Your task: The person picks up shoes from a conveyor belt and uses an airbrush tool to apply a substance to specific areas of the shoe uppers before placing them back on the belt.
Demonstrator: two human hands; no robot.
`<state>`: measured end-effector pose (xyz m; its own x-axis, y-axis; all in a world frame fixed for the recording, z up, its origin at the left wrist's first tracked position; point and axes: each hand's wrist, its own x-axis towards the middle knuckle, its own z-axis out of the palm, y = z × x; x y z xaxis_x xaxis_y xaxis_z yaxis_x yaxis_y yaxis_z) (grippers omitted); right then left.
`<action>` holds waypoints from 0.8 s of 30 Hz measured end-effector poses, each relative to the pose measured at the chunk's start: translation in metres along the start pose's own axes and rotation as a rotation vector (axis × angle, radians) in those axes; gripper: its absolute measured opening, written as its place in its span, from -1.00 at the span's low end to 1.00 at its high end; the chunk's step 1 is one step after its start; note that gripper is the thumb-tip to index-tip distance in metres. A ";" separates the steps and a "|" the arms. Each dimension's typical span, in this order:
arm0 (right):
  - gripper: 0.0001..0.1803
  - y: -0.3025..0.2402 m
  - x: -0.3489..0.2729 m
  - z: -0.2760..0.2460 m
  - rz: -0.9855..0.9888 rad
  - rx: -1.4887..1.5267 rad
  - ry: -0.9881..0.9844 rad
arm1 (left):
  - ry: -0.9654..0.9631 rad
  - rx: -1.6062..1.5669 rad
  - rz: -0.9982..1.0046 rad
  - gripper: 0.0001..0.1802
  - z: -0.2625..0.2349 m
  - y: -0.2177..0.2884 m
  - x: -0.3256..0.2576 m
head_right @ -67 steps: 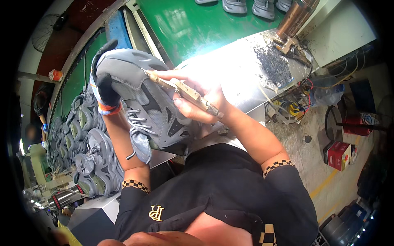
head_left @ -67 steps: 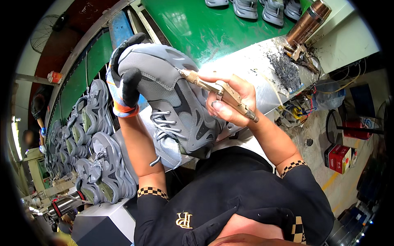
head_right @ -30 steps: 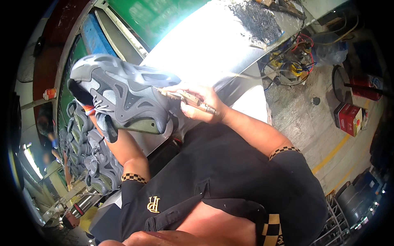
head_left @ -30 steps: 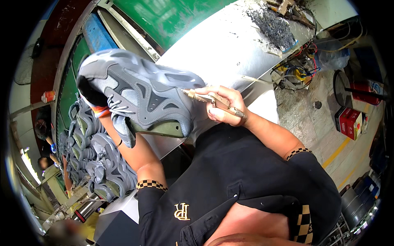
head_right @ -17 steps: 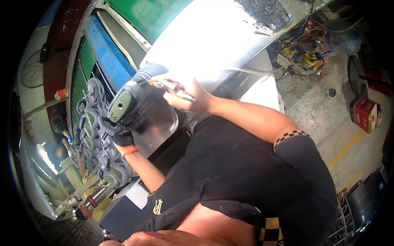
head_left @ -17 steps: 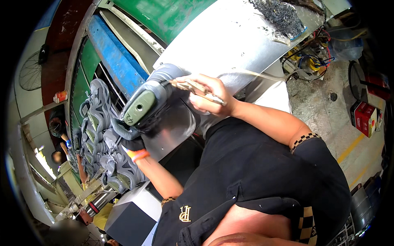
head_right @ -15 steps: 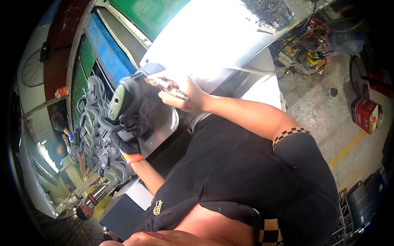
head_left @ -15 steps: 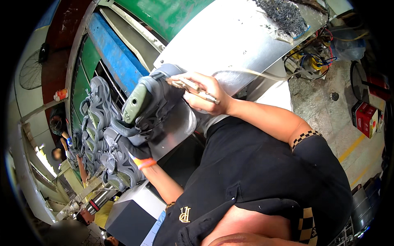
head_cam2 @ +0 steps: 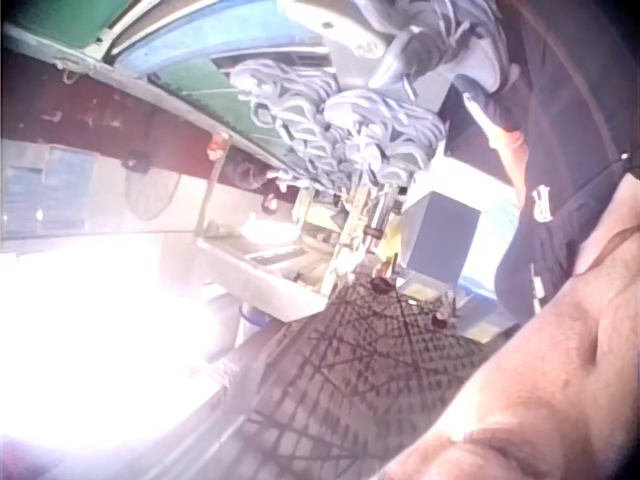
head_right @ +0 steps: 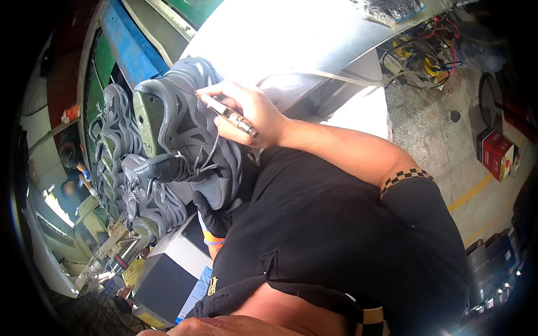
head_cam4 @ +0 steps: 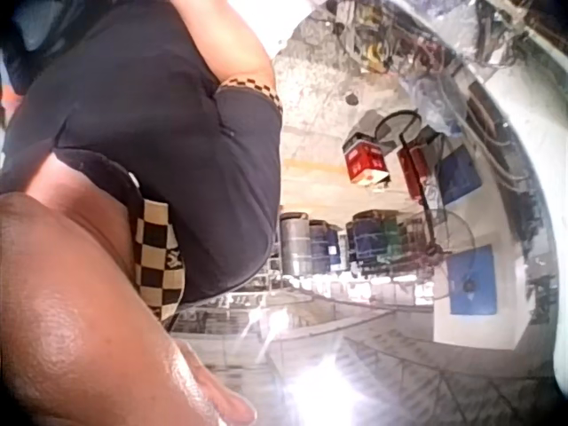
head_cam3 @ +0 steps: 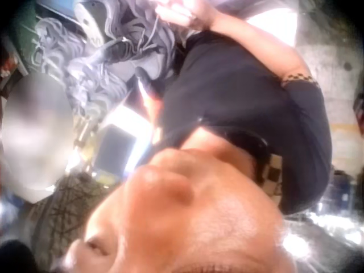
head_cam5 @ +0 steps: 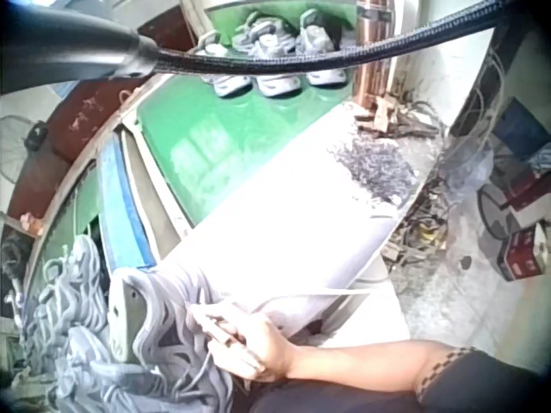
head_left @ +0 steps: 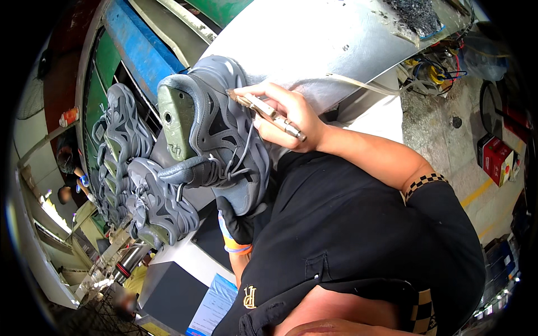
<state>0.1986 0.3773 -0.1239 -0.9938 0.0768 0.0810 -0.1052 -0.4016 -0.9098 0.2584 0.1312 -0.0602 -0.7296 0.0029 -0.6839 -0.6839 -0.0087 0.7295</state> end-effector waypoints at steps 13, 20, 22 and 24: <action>-0.46 -0.005 -0.001 0.001 0.082 0.066 -0.037 | -0.066 -0.038 -0.053 -0.18 0.020 0.003 0.012; -0.45 0.001 -0.008 0.002 0.046 0.022 -0.015 | -0.136 -0.036 -0.059 -0.12 0.032 0.006 0.014; -0.45 0.001 -0.011 0.001 0.038 0.002 -0.018 | -0.169 -0.035 -0.059 -0.12 0.035 0.008 0.015; -0.46 0.000 -0.015 -0.001 0.039 -0.005 -0.027 | -0.221 -0.056 -0.080 -0.11 0.035 0.009 0.017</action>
<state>0.2137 0.3768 -0.1257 -0.9977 0.0365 0.0566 -0.0665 -0.3996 -0.9143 0.2392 0.1657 -0.0652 -0.6602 0.2248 -0.7167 -0.7429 -0.0546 0.6672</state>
